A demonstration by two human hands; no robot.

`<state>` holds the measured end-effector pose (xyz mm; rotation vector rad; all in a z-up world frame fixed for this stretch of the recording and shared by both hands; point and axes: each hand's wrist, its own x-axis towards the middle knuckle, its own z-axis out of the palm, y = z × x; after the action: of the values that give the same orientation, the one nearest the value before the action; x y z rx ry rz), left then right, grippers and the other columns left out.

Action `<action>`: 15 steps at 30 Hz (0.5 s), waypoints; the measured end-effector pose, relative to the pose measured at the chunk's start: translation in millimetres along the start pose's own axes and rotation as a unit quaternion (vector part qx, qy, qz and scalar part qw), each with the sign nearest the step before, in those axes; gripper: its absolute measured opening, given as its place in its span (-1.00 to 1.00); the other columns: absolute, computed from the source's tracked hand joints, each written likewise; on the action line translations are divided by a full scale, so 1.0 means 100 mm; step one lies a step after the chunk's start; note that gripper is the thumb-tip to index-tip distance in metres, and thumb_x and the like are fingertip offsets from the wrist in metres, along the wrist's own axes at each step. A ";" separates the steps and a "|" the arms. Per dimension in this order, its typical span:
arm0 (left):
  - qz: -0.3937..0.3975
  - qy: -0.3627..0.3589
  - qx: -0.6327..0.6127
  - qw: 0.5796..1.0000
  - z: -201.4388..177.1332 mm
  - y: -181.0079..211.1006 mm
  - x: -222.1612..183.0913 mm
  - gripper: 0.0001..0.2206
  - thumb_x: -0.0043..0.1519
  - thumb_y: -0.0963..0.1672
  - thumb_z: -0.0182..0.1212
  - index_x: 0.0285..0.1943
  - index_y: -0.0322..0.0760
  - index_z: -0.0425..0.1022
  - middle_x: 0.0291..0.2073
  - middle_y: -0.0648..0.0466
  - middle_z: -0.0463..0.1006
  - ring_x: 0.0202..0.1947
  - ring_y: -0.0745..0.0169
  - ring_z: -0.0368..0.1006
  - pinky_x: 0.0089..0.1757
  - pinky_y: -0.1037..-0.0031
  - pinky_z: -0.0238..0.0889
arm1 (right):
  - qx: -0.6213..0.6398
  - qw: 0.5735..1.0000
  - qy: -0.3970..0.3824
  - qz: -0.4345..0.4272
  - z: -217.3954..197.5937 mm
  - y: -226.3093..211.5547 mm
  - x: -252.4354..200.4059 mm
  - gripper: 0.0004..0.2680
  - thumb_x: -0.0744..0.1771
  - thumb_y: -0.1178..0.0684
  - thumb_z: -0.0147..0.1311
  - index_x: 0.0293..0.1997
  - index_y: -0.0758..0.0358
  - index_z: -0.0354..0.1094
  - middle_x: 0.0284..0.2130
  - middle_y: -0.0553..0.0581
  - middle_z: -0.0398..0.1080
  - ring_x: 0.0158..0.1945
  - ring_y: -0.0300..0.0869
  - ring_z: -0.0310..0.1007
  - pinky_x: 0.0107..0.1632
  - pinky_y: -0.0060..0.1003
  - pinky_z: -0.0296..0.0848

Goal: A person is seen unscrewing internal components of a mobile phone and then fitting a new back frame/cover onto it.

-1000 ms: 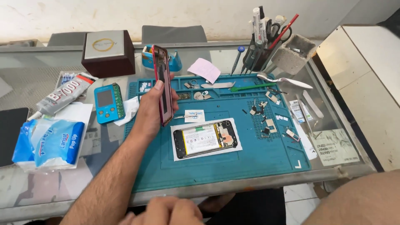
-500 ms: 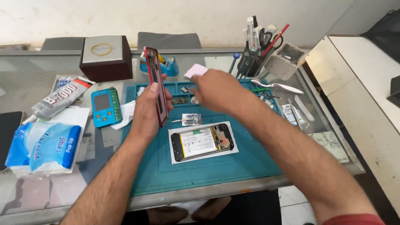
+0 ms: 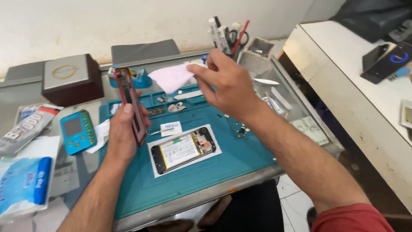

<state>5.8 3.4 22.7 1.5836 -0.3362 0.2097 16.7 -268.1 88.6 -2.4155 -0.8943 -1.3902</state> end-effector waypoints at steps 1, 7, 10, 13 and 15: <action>0.006 0.000 0.022 1.000 0.02 0.00 -0.01 -0.44 0.37 0.11 -0.22 0.16 -0.41 0.46 -0.52 -0.21 0.52 -0.59 0.03 0.45 -0.60 0.32 0.21 | 0.012 1.000 0.009 -0.014 -0.30 -0.01 -0.06 -0.80 0.40 0.19 0.07 0.08 0.02 0.56 -0.53 -0.03 0.12 -0.52 -0.08 0.34 -0.48 -0.16 0.37; -0.048 -0.056 0.046 0.996 0.13 0.07 -0.21 -0.20 0.23 0.22 -0.21 0.49 -0.40 0.23 -0.20 0.03 0.44 -0.28 0.23 0.40 -0.32 0.42 0.25 | -0.013 0.988 0.005 0.151 -1.83 0.50 -1.20 -0.81 0.37 0.45 0.10 0.09 0.59 0.51 -0.05 0.47 0.56 -0.08 0.08 0.60 0.00 -0.17 0.60; -0.038 -0.041 0.095 0.994 0.19 0.15 -0.27 -0.21 0.26 0.20 -0.23 0.46 -0.46 0.27 -0.16 -0.03 0.43 -0.23 0.17 0.40 -0.27 0.36 0.28 | 0.031 0.915 0.082 0.395 -2.35 1.00 -2.06 -0.63 0.36 0.53 -0.08 0.36 0.67 0.25 0.11 0.59 0.36 0.09 0.14 0.43 0.00 -0.12 0.63; -0.017 -0.043 0.114 0.992 0.22 0.16 -0.28 -0.19 0.30 0.18 -0.27 0.54 -0.51 0.18 -0.13 -0.10 0.40 -0.19 0.08 0.38 -0.18 0.28 0.29 | -0.033 0.755 0.265 0.598 -2.88 1.82 -3.28 -0.78 0.44 0.18 0.00 0.22 0.28 0.47 0.01 0.28 0.54 -0.33 -0.26 0.65 -0.32 -0.52 0.79; -0.011 -0.042 0.124 0.991 0.23 0.18 -0.27 -0.19 0.30 0.18 -0.29 0.54 -0.52 0.18 -0.12 -0.12 0.40 -0.18 0.05 0.39 -0.20 0.26 0.29 | -0.099 0.704 0.296 0.638 -3.27 2.08 -4.01 -0.80 0.41 0.20 0.03 0.14 0.16 0.50 0.09 0.25 0.49 -0.13 -0.17 0.66 -0.26 -0.52 0.85</action>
<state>-27.2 -17.6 29.4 1.8443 -0.3682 0.1725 -238.8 -744.0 -51.4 -1.6344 0.9890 -1.3669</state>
